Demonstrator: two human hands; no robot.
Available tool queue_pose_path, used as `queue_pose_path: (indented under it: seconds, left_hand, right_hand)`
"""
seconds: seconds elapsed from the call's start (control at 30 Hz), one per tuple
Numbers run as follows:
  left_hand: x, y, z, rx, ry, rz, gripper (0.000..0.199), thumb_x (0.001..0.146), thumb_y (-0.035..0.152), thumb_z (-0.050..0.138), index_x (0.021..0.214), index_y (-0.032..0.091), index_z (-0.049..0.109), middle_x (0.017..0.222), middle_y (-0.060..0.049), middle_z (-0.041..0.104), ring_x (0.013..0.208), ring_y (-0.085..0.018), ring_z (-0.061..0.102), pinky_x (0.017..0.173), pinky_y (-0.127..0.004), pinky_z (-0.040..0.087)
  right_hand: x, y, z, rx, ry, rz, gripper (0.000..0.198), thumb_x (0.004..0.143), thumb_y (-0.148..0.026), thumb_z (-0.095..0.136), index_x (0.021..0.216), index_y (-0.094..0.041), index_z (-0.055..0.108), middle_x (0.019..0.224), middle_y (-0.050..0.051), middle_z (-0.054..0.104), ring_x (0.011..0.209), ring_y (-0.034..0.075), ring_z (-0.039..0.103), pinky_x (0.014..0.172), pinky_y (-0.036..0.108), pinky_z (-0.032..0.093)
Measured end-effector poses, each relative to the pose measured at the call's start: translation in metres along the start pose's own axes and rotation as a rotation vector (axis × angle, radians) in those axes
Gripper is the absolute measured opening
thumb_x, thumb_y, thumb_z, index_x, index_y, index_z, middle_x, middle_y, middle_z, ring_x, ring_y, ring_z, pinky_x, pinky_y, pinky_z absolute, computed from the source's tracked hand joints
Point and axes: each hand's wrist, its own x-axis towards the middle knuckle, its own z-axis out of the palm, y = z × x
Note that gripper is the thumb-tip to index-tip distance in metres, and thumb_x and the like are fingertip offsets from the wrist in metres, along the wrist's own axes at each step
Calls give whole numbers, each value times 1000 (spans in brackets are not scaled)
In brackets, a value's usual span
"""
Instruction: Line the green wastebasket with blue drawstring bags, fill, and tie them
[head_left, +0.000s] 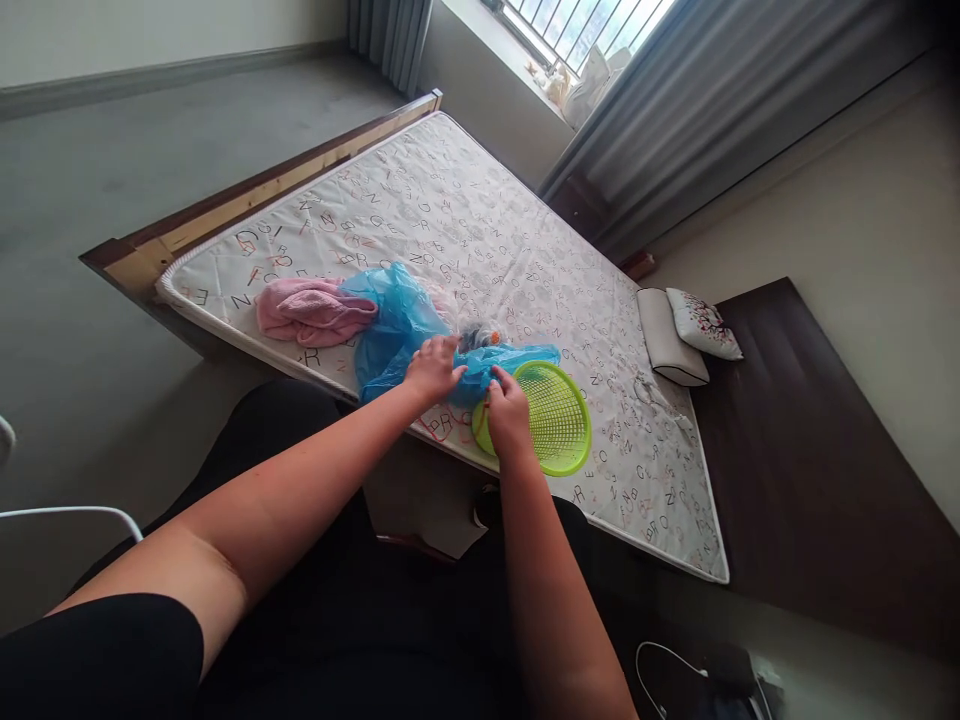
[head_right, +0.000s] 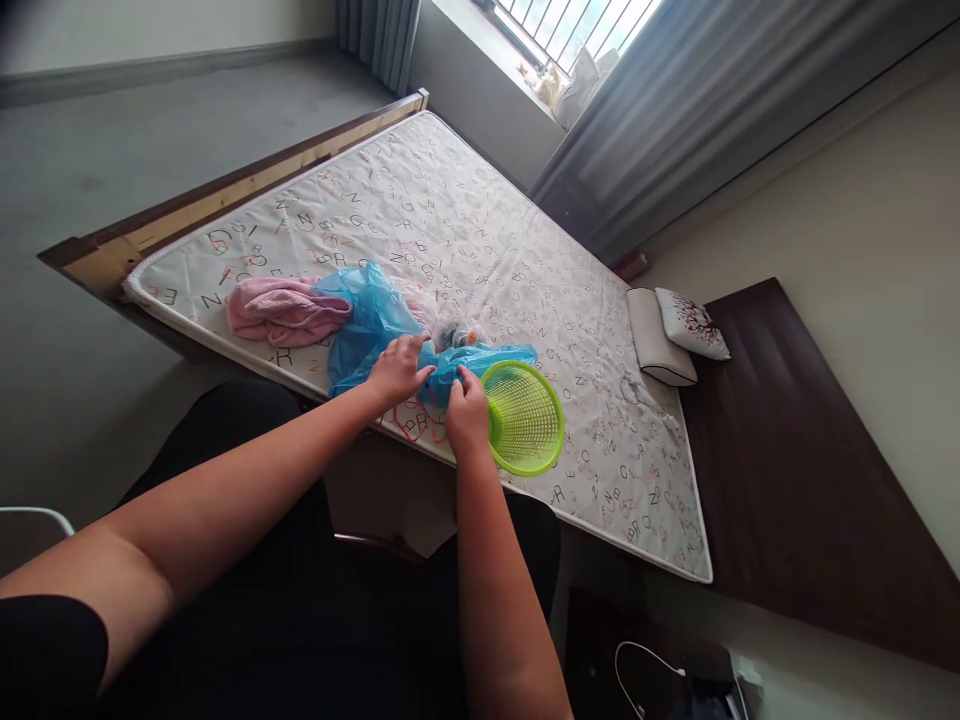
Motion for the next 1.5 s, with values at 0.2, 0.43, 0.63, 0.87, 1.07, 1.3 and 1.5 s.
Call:
queue_pose_path:
  seconds: [0.2,0.43,0.63,0.87,1.07,1.3,1.5]
  left_hand:
    - [-4,-7,11,-165,-34,74,102,90,49,90,175,20,40,174,-23,47,164,-43,42,134,-58,34]
    - [9,-12,14,-550,236,29,37,82,8,68,116,19,77,133,-16,77,137,-36,66,127,-50,45]
    - [23,-17,8,-719,271,-172,19,81,13,66,97,20,73,109,-12,78,114,-32,72,113,-45,54]
    - [27,-6,8,-1012,50,-290,26,85,29,75,107,16,73,91,-7,74,78,-20,68,72,-31,59]
    - [16,11,11,-1229,-218,-222,31,83,42,84,98,17,74,91,-7,74,74,-18,67,71,-31,61]
    - [-7,29,27,-1261,-470,-53,49,69,54,95,96,16,81,91,-8,78,80,-22,69,79,-35,59]
    - [-8,36,13,-1124,-222,50,31,79,44,83,93,18,80,88,-3,74,86,-19,63,82,-28,52]
  right_hand:
    - [-27,-66,-47,167,85,-136,37,99,-38,64,127,-26,84,140,7,81,135,25,72,125,50,52]
    - [-16,-78,-74,407,238,-108,23,86,-36,82,104,-22,86,89,1,81,79,15,75,80,33,63]
    - [-4,-66,-121,606,523,-111,27,70,-27,84,96,-21,82,84,-1,75,67,10,63,60,24,54]
    - [-20,-33,-193,542,770,-133,36,67,-24,81,102,-19,79,98,3,74,82,13,67,71,26,57]
    - [-47,-8,-199,-133,733,-11,41,83,-42,72,117,-19,71,124,15,71,111,31,72,109,60,57]
    - [-54,-30,-80,-732,285,-212,74,96,-41,72,164,-26,49,176,22,41,169,51,23,129,85,12]
    - [-10,-7,-129,-619,396,-31,48,86,-13,52,129,-16,73,136,21,65,121,31,67,114,51,53]
